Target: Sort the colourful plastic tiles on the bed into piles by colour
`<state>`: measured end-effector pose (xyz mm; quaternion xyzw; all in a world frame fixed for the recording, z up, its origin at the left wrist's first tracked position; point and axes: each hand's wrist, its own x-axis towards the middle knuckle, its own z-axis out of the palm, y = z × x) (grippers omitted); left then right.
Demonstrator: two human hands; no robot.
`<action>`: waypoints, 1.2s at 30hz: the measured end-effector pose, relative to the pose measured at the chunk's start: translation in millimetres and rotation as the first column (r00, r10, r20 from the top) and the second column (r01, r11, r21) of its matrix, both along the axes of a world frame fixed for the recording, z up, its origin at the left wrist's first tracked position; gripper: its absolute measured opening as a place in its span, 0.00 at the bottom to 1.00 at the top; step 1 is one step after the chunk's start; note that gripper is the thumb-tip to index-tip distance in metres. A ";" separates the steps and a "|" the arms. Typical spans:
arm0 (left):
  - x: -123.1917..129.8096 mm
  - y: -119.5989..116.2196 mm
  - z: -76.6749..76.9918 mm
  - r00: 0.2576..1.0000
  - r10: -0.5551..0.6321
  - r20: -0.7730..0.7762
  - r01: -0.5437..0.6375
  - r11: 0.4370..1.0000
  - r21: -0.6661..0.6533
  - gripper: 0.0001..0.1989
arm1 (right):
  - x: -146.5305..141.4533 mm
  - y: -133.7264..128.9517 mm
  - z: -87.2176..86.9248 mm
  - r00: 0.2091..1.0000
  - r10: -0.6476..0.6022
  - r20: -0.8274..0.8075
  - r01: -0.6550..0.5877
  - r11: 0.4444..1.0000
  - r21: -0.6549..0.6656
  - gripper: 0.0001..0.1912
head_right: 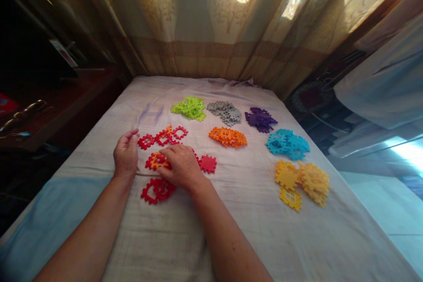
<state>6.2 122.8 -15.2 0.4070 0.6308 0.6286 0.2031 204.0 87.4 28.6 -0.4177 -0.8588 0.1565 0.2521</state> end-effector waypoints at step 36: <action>15.3 0.8 10.9 0.576 -0.550 -0.605 0.351 0.834 -0.425 0.15 | 58.5 34.6 -24.0 0.831 -0.512 -0.217 0.553 0.805 0.216 0.13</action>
